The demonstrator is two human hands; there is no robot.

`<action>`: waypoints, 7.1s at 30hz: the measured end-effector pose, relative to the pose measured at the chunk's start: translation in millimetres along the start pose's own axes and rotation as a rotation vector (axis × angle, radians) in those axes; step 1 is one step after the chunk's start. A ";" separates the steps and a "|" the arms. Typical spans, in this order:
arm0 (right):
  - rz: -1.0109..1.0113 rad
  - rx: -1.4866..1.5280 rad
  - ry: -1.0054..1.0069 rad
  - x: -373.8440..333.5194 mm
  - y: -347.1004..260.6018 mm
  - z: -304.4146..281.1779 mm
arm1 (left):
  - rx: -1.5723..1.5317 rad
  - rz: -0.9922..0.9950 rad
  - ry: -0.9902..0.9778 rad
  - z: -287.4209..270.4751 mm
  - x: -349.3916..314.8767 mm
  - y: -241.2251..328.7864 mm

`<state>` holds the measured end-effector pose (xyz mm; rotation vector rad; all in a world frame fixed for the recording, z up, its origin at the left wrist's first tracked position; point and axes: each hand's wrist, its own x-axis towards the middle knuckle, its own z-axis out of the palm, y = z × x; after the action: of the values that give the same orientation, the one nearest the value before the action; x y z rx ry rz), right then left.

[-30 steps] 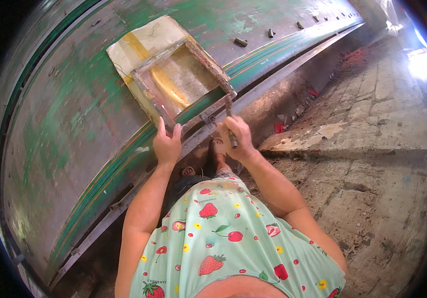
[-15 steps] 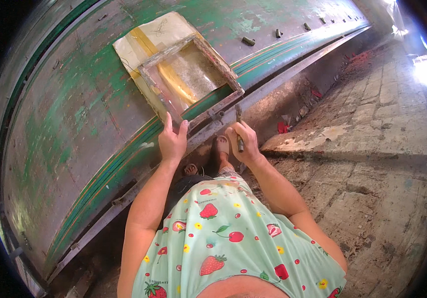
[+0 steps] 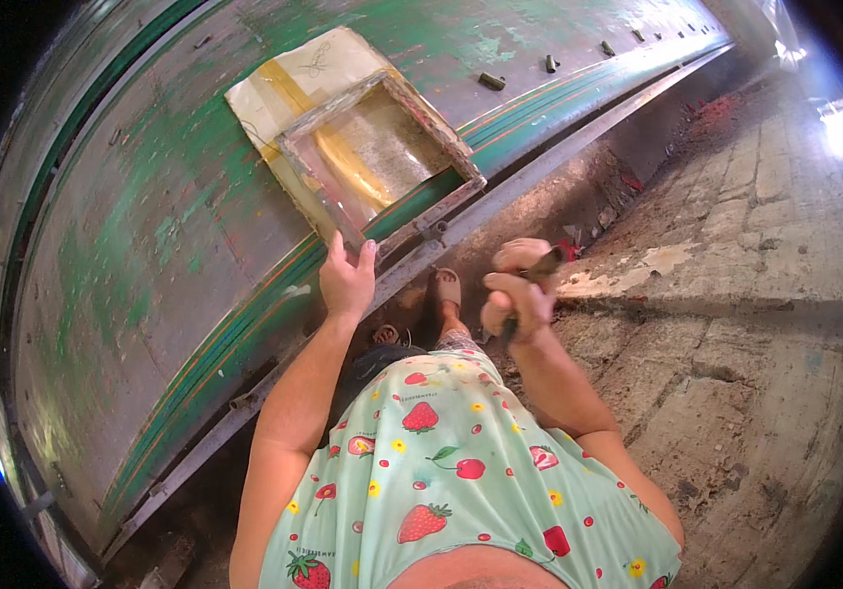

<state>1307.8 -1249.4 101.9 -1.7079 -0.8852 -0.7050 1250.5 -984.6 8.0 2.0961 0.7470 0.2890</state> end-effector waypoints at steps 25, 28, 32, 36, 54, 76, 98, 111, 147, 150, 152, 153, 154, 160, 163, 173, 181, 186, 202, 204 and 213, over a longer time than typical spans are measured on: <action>1.074 0.416 -0.264 -57.8 86.9 13.2 | -0.076 -0.033 0.051 6.9 -0.3 2.1; 1.154 0.316 0.064 -59.5 90.3 17.7 | -0.099 -0.032 0.056 8.7 0.1 0.4; 0.708 0.391 -0.421 -63.5 83.5 27.8 | -0.083 -0.034 0.062 10.4 2.4 -1.6; 0.894 0.350 -0.314 -71.3 76.5 16.4 | -0.121 -0.019 0.069 8.2 -0.6 0.2; 0.524 -0.342 -0.453 -90.3 53.3 -5.2 | 0.409 1.086 -0.234 38.2 37.8 69.1; 0.324 -0.482 -0.504 -83.6 43.5 10.3 | 0.461 1.018 -0.237 55.7 38.9 65.3; 0.164 -0.596 -0.434 -78.4 56.3 15.2 | 0.644 1.012 -0.264 66.0 36.5 63.3; 1.087 0.440 -0.327 -118.8 86.2 27.4 | 0.605 1.036 -0.233 67.9 36.2 59.3; 0.576 -0.292 -0.263 -91.8 53.0 33.9 | 0.507 1.014 -0.250 56.8 40.4 59.1; 0.592 -0.239 -0.284 -92.3 57.6 35.1 | 0.506 0.996 -0.261 57.1 39.5 62.6; 0.609 -0.230 -0.341 -90.9 62.1 31.6 | 0.495 0.982 -0.277 56.7 39.5 64.5; 0.599 -0.212 -0.363 -89.7 65.8 29.6 | 0.491 0.970 -0.290 57.3 40.6 65.5; 0.595 -0.194 -0.385 -89.5 68.2 27.5 | 0.488 0.956 -0.308 57.3 40.7 65.9; 0.894 0.114 -0.385 -104.2 80.1 26.7 | 0.478 0.967 -0.300 62.3 40.5 64.9; 1.290 0.499 -0.255 -114.9 83.3 33.1 | 0.476 0.968 -0.280 63.8 41.5 62.7; 1.647 0.963 -0.167 -110.2 86.4 22.3 | 0.464 0.949 -0.282 64.2 39.2 60.5; 1.802 1.041 -0.123 -104.2 88.1 25.6 | 0.479 0.965 -0.245 61.5 36.6 61.2; 1.676 1.112 -0.072 -111.0 83.3 21.1 | 0.551 0.873 -0.352 50.7 36.2 71.2; -0.105 0.042 0.062 31.8 -5.6 5.0 | -0.483 -0.485 -0.152 -34.1 32.6 -6.6; -0.374 -0.064 0.091 25.6 -9.4 7.9 | -0.425 -0.434 -0.141 -31.3 31.3 -5.5; 0.371 0.059 -0.315 -38.9 -0.6 67.0 | -0.391 -0.333 -0.098 -25.7 30.4 -9.9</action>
<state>1288.1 -1193.7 51.8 -1.8917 -0.7597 -0.1624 1258.9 -944.8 13.4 1.5785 0.8868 0.1331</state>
